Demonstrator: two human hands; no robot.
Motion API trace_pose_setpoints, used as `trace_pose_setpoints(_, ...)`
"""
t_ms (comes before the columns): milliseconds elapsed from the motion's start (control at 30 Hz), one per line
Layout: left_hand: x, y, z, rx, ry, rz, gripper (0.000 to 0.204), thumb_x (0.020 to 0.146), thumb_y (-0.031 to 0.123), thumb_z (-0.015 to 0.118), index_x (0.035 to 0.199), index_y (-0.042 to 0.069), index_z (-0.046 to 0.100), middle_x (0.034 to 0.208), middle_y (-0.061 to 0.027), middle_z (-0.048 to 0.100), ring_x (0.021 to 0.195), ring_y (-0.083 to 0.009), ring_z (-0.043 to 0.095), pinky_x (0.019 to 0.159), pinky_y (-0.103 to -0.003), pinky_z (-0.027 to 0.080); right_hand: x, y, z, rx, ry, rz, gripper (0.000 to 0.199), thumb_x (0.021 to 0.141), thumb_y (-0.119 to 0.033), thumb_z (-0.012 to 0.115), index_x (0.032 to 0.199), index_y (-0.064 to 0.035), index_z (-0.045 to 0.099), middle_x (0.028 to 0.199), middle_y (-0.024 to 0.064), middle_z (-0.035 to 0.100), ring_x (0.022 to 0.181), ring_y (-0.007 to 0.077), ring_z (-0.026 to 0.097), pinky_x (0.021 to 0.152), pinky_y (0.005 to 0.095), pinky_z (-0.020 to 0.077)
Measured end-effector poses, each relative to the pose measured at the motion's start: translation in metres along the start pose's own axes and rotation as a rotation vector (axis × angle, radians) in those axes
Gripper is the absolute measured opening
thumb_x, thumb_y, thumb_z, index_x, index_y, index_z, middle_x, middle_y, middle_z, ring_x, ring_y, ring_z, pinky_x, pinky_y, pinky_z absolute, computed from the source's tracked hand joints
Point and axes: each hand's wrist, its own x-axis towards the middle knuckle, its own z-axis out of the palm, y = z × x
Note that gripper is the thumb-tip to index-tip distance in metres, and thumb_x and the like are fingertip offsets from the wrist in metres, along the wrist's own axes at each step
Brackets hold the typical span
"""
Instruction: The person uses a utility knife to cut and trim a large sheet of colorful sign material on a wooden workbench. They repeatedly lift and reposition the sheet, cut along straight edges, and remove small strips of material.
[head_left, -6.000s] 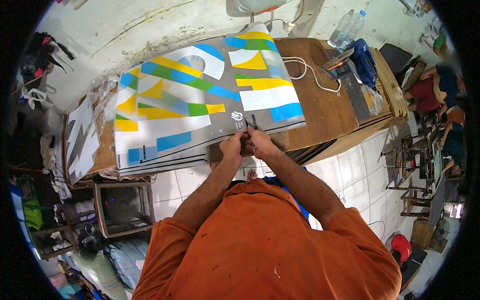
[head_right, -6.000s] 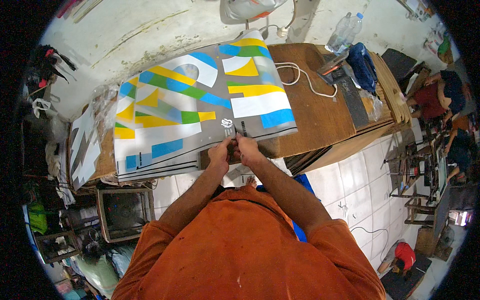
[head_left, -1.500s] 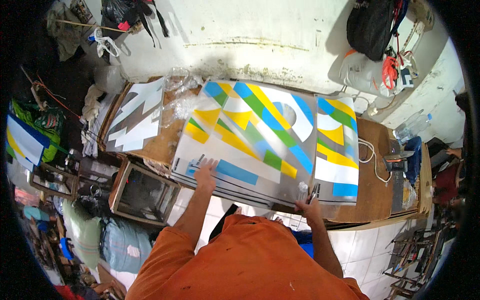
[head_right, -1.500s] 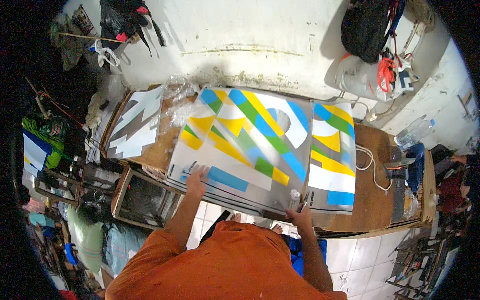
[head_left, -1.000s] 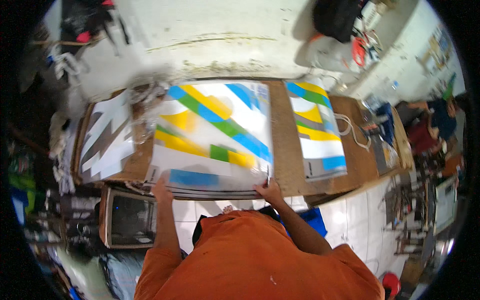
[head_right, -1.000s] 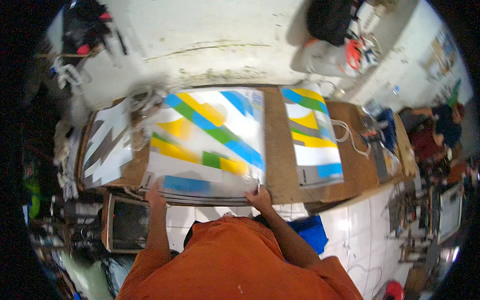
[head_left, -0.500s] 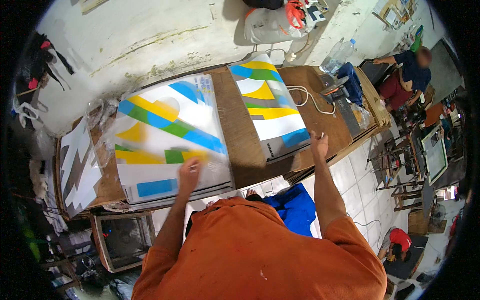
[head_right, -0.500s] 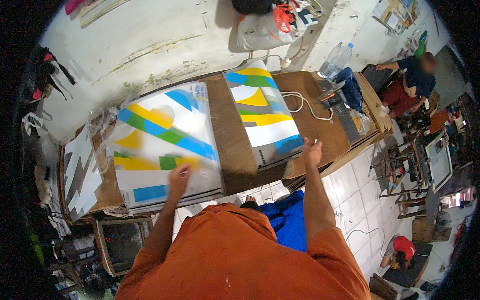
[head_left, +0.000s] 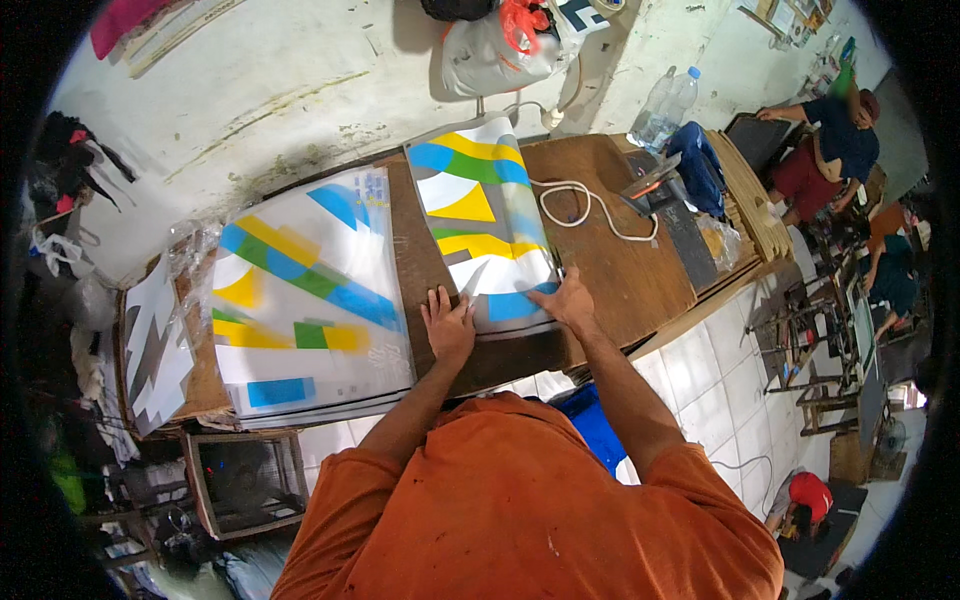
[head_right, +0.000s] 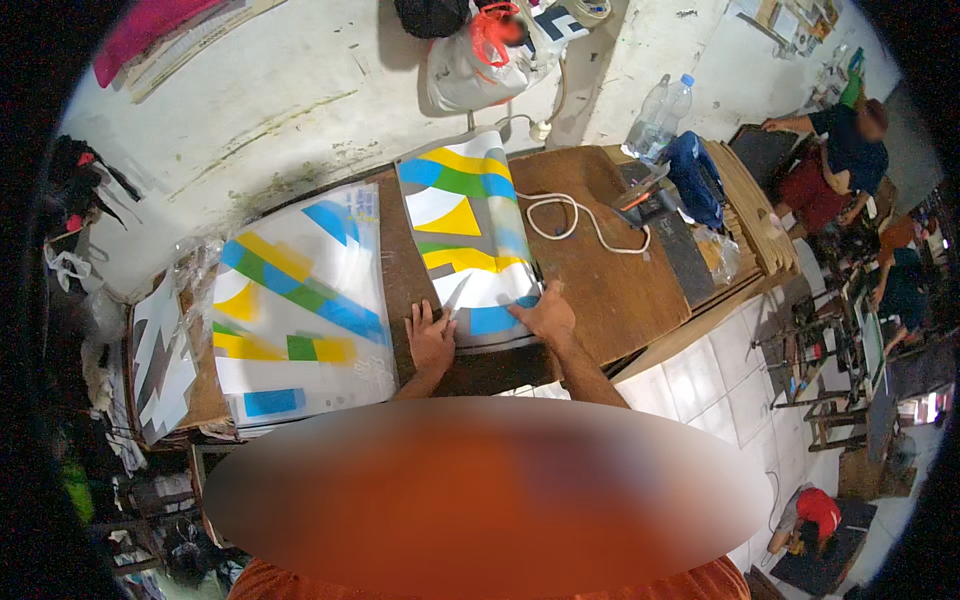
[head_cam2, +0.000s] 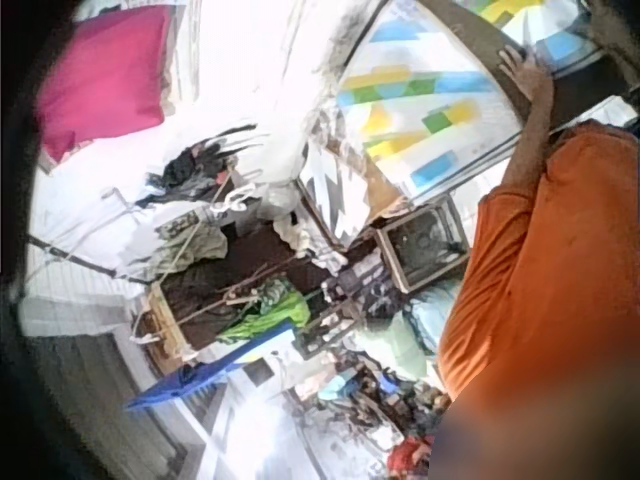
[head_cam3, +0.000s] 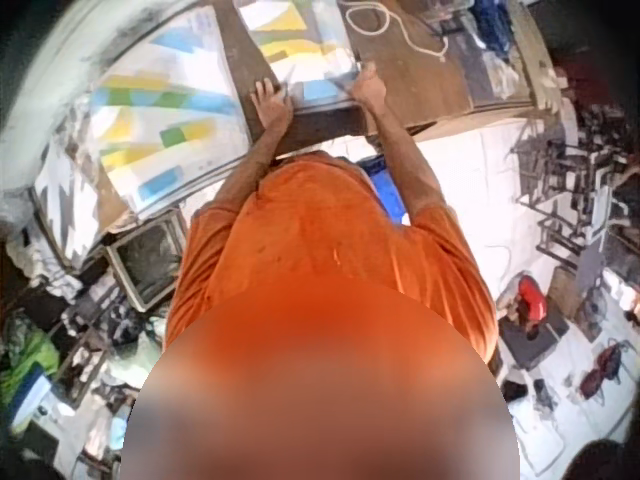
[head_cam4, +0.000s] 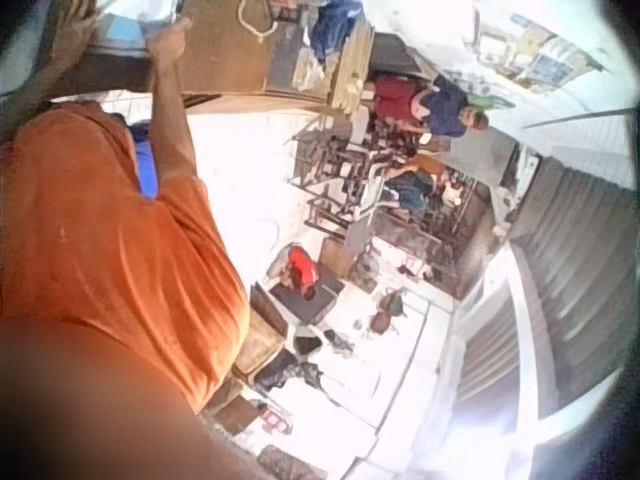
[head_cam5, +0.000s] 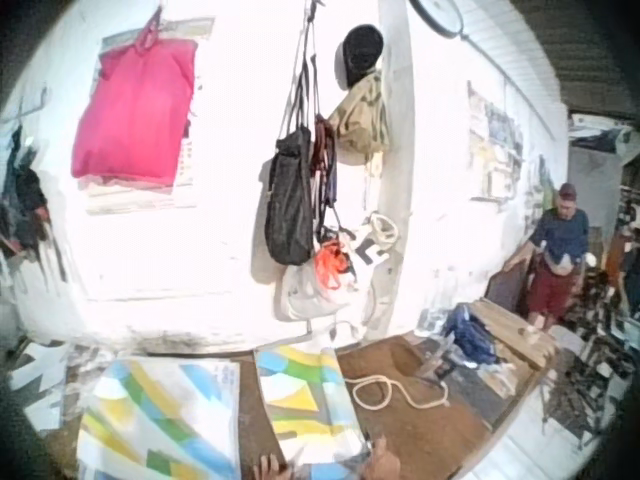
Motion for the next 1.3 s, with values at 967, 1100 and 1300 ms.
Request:
trace_pose_setpoints(967,-0.003,-0.03,-0.348,-0.614,0.063,-0.205,0.074,0.081,-0.018,0.045,0.148,0.014,0.039,0.129,-0.0119,0.058,0.077,-0.0161,0.069,0.058,-0.021,0.049,0.013,-0.024,0.044,2.203,-0.731,0.039,0.034,0.094,-0.035,0.054,0.114,-0.0086,0.062,0.097,0.0046,0.07,0.08,0.0216,0.068,0.068,0.0351,0.0565)
trace_pose_setpoints(1100,-0.034,-0.087,-0.344,-0.681,0.177,-0.305,0.082,0.079,-0.021,0.043,0.151,0.016,0.031,0.126,-0.0143,0.059,0.08,-0.0154,0.068,0.058,-0.02,0.048,0.038,0.015,0.006,1.095,-0.079,0.02,0.043,0.071,-0.014,0.082,0.099,-0.0093,0.049,0.084,0.0052,0.062,0.073,0.0212,0.063,0.064,0.0348,0.0531)
trace_pose_setpoints(1300,-0.09,-0.152,-0.258,-0.999,0.378,-0.686,0.081,0.085,-0.011,0.051,0.153,0.009,0.012,0.123,-0.0216,0.057,0.083,-0.0277,0.068,0.063,-0.033,0.058,0.019,0.048,-0.021,0.402,0.258,-0.21,0.062,0.065,-0.037,0.087,0.098,0.0002,0.049,0.082,0.0131,0.059,0.075,0.0274,0.06,0.069,0.0398,0.051)
